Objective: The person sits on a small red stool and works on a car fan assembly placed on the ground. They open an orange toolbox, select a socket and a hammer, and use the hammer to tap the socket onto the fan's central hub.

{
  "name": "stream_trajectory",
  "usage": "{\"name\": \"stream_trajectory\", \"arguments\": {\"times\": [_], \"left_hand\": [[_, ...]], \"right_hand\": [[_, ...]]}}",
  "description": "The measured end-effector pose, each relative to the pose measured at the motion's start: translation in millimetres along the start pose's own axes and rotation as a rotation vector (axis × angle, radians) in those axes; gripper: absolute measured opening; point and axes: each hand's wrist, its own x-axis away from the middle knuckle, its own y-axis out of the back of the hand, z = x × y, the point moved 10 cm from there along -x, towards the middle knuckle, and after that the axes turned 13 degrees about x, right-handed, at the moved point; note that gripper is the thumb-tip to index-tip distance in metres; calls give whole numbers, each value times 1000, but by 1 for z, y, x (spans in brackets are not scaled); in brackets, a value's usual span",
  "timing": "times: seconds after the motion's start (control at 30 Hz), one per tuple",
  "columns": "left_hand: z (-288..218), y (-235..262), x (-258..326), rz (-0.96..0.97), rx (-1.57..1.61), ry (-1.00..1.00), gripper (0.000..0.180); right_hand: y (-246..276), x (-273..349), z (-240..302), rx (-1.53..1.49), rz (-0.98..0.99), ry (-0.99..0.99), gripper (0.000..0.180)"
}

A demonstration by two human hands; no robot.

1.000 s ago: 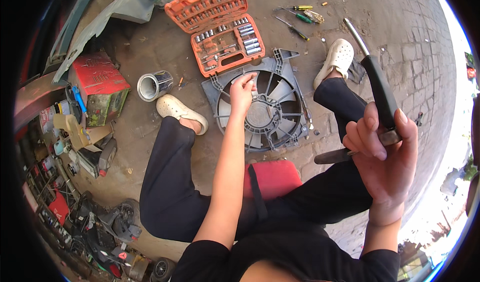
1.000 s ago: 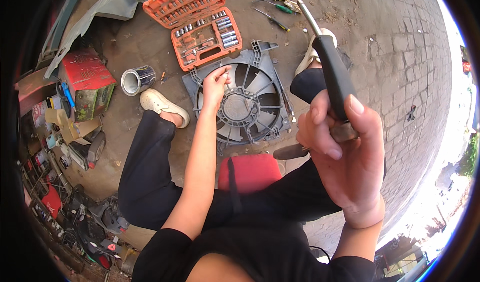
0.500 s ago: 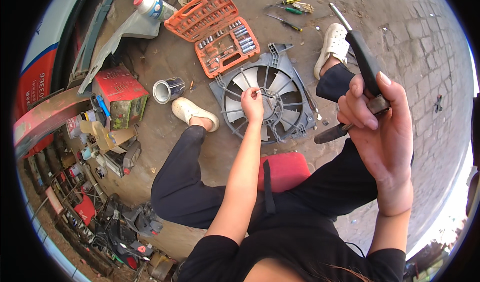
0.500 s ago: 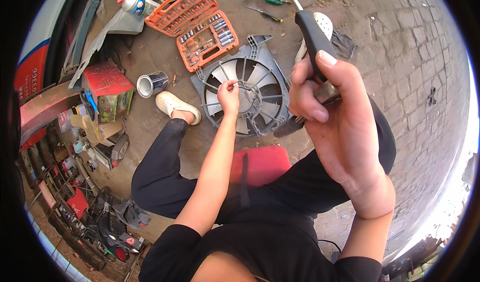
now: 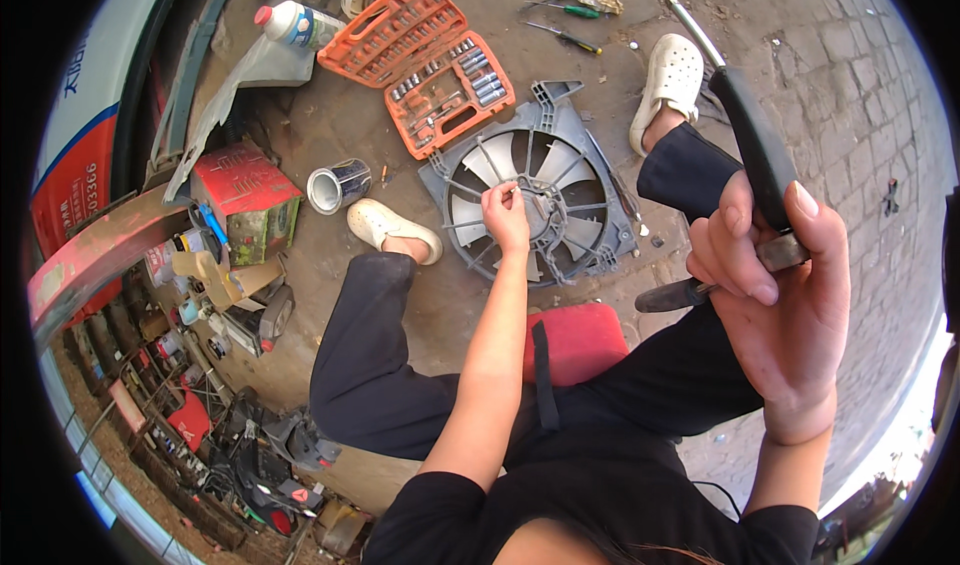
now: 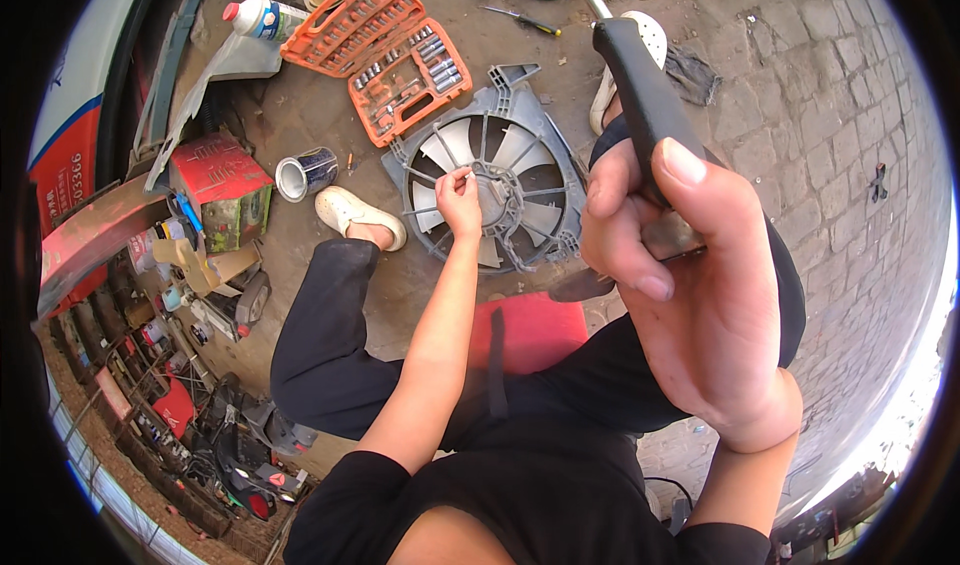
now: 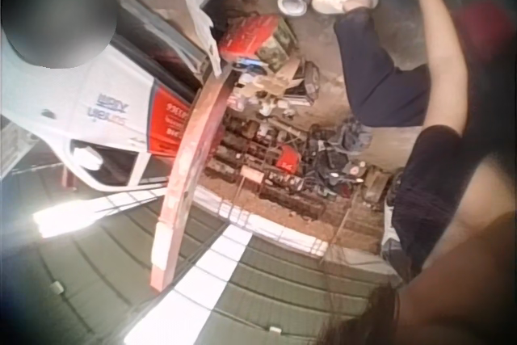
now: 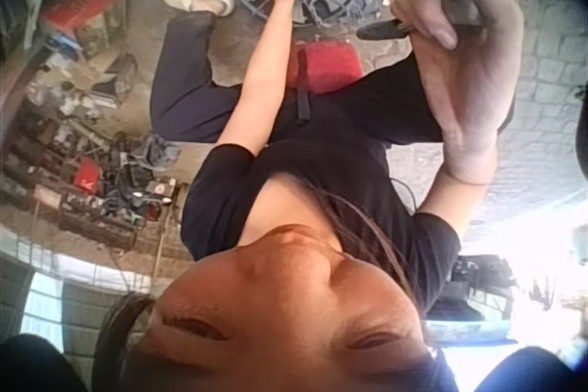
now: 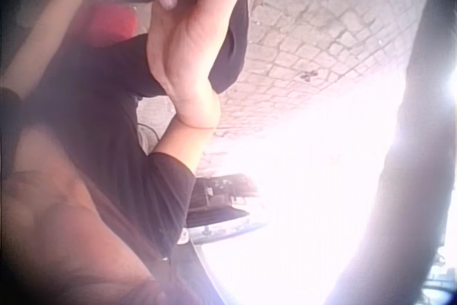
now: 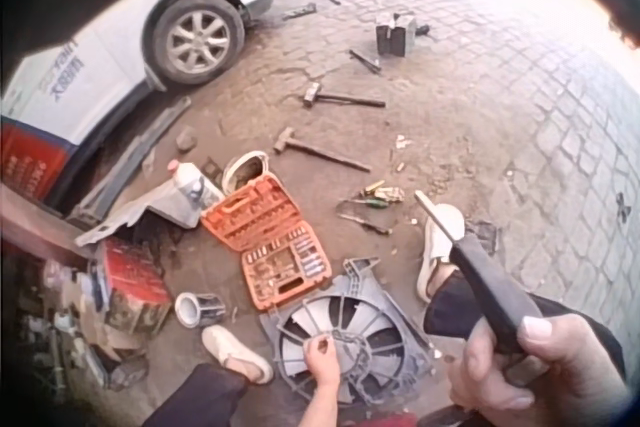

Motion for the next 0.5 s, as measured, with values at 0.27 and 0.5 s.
{"name": "stream_trajectory", "arguments": {"times": [0.27,0.5], "left_hand": [[3,4,3,-41,-1,-22,12],[-2,2,2,-70,-16,-39,12]], "right_hand": [[5,2,0,21,-9,-26,40],[6,3,0,19,-9,-26,40]]}}
